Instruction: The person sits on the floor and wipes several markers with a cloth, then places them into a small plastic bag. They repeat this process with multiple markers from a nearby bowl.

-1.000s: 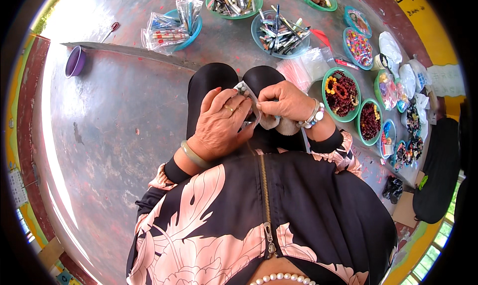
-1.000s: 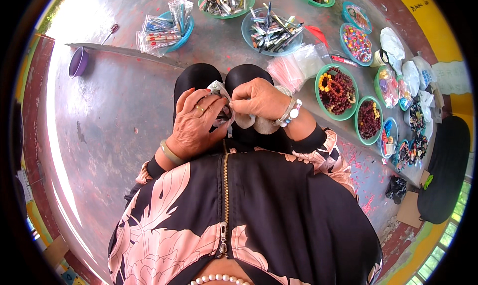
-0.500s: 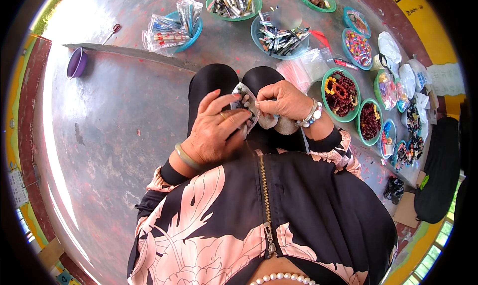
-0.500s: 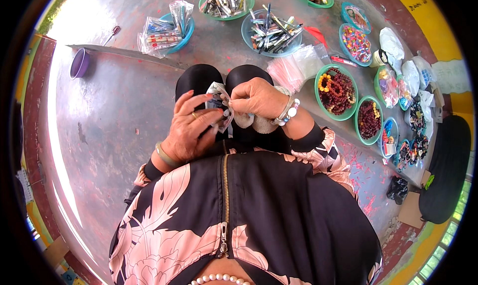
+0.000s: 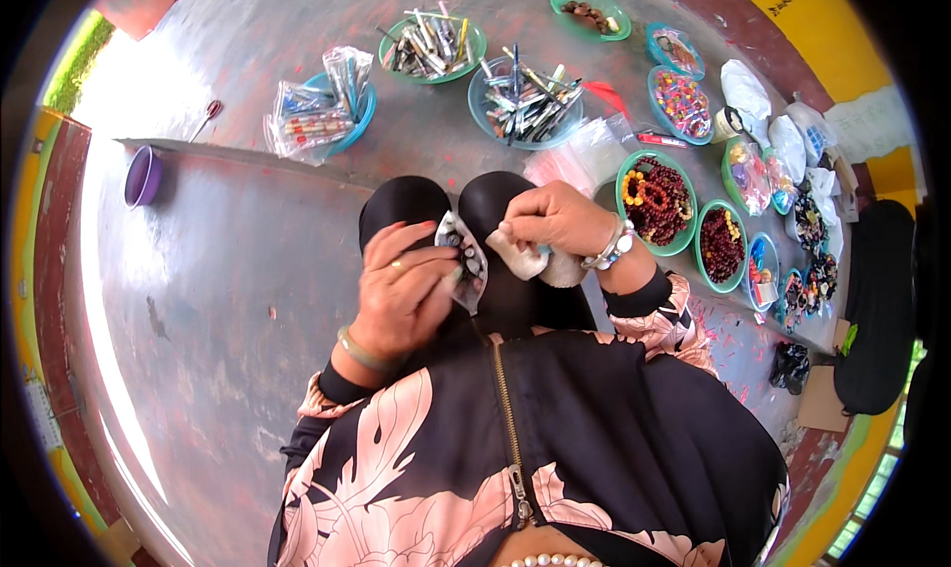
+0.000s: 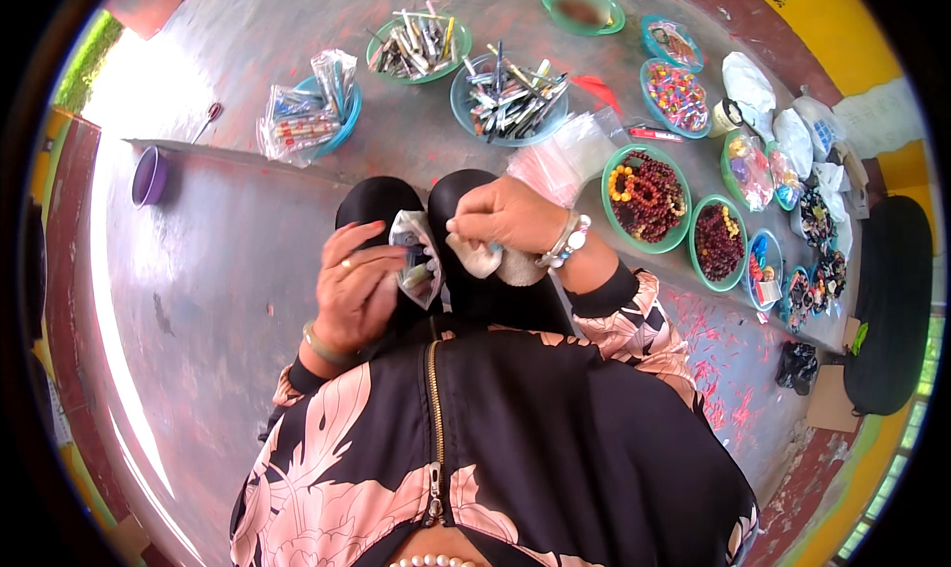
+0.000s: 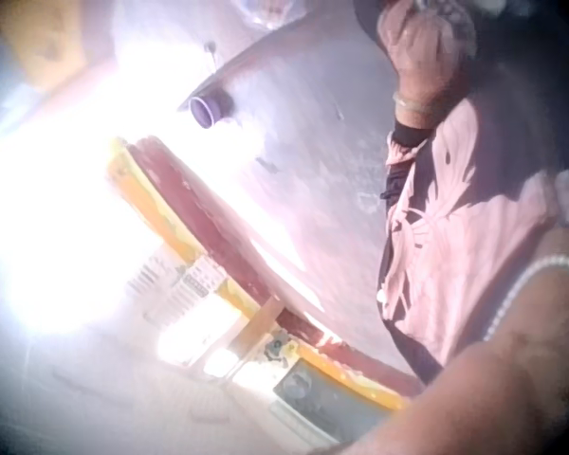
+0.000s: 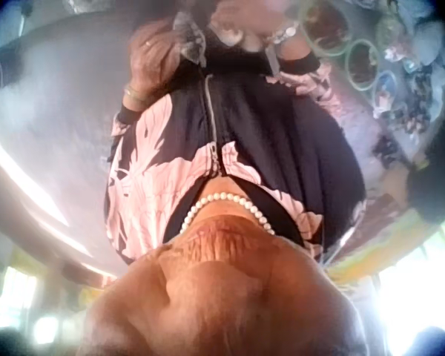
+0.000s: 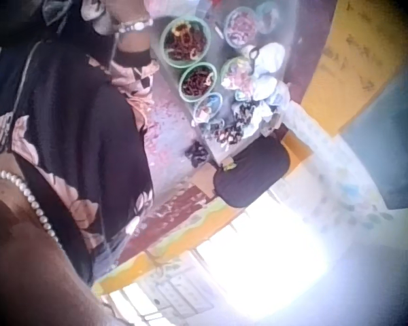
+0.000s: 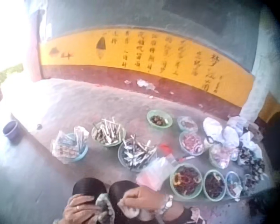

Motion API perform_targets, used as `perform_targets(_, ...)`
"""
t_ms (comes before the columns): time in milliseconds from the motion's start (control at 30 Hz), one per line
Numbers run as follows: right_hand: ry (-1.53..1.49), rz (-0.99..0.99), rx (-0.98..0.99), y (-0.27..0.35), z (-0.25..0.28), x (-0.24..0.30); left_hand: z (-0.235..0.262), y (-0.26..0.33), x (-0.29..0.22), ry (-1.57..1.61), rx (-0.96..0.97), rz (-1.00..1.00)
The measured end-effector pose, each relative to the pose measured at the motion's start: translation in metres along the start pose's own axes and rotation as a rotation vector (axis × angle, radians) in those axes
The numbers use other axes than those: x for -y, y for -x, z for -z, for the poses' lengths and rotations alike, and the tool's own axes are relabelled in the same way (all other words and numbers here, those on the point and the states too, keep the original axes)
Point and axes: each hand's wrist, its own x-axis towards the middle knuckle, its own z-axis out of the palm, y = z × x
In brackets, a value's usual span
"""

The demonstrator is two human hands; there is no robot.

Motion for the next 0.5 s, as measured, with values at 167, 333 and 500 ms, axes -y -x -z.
perform_targets(167, 0.02, -0.001, -0.276, 0.002, 0.062, -0.003, 0.001, 0.012, 0.029, -0.035, -0.168, 0.219)
perform_targets(333, 0.108, -0.013, -0.505, -0.043, 0.143, -0.066, -0.03, 0.021, 0.054, -0.029, -0.193, 0.349)
perform_targets(500, 0.585, -0.259, -0.793, -0.103, 0.214, -0.142, -0.04, 0.017, 0.064, 0.012, -0.159, 0.422)
